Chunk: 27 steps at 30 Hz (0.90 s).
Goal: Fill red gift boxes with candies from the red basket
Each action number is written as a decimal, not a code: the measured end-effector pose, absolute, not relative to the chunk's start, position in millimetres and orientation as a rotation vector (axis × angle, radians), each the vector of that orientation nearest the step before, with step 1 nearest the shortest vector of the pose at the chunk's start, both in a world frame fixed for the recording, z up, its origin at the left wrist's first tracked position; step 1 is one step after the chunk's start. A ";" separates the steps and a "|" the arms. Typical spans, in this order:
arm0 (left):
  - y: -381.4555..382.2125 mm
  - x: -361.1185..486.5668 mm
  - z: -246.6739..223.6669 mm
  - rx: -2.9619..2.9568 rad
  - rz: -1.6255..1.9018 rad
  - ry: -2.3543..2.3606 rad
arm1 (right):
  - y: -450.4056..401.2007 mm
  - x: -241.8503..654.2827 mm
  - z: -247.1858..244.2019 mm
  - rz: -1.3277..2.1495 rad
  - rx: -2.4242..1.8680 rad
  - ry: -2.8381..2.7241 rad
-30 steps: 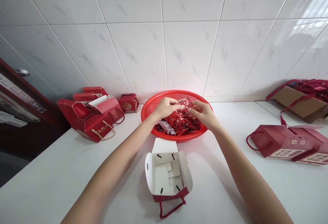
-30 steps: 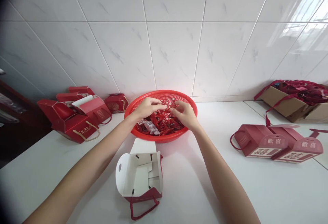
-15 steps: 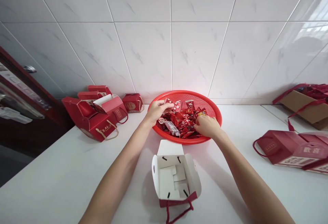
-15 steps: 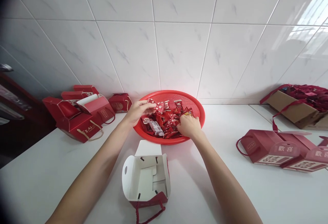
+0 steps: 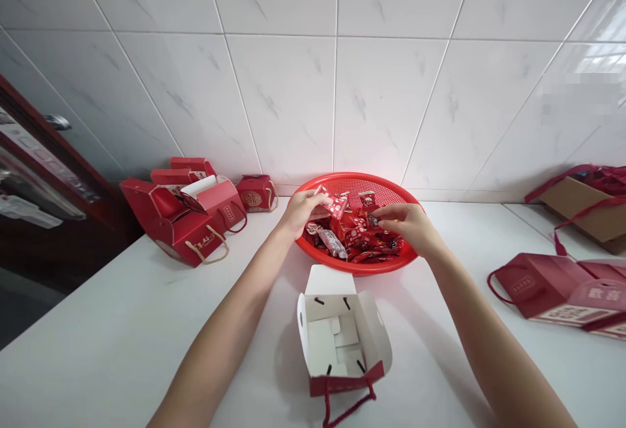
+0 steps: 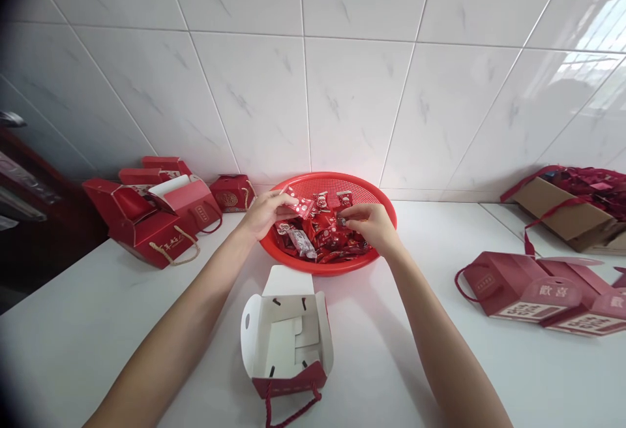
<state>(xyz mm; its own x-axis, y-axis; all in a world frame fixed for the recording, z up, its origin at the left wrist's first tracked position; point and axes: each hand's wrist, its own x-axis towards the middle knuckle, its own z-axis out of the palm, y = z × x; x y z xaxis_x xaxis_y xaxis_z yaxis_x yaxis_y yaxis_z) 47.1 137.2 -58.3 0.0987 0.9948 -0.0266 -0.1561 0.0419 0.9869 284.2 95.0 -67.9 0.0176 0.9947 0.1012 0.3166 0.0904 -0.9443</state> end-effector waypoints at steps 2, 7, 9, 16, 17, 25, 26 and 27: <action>136.7 46.9 -58.9 1.163 1.144 1.043 | 95.0 286.6 -69.0 1.015 -1.286 -1.394; 136.3 45.8 -59.4 1.323 1.033 0.986 | 94.5 287.4 -68.5 1.081 -1.149 -1.323; 134.3 46.3 -57.4 1.321 0.995 0.992 | 93.8 286.2 -67.9 1.089 -1.132 -1.304; 121.1 50.3 -46.0 1.387 0.920 0.986 | 89.9 279.9 -69.0 1.064 -1.038 -1.296; 120.4 50.5 -45.5 1.400 0.926 0.982 | 89.9 279.5 -69.4 1.044 -1.046 -1.303; 126.6 48.9 -50.9 1.405 0.931 1.009 | 92.9 278.7 -68.3 0.604 -1.430 -1.676; 127.1 48.7 -51.5 1.395 0.939 1.017 | 92.5 278.3 -67.8 0.559 -1.491 -1.733; 127.3 48.5 -51.9 1.387 0.944 1.023 | 92.1 277.9 -67.3 0.526 -1.552 -1.785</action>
<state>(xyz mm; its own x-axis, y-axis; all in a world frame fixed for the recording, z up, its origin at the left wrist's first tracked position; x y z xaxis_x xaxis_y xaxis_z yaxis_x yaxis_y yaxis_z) 48.5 127.3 -51.9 0.3053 0.9522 -0.0111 0.0645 -0.0091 0.9979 277.9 92.1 -67.3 -0.0339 0.9699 0.2412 0.6844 0.1984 -0.7016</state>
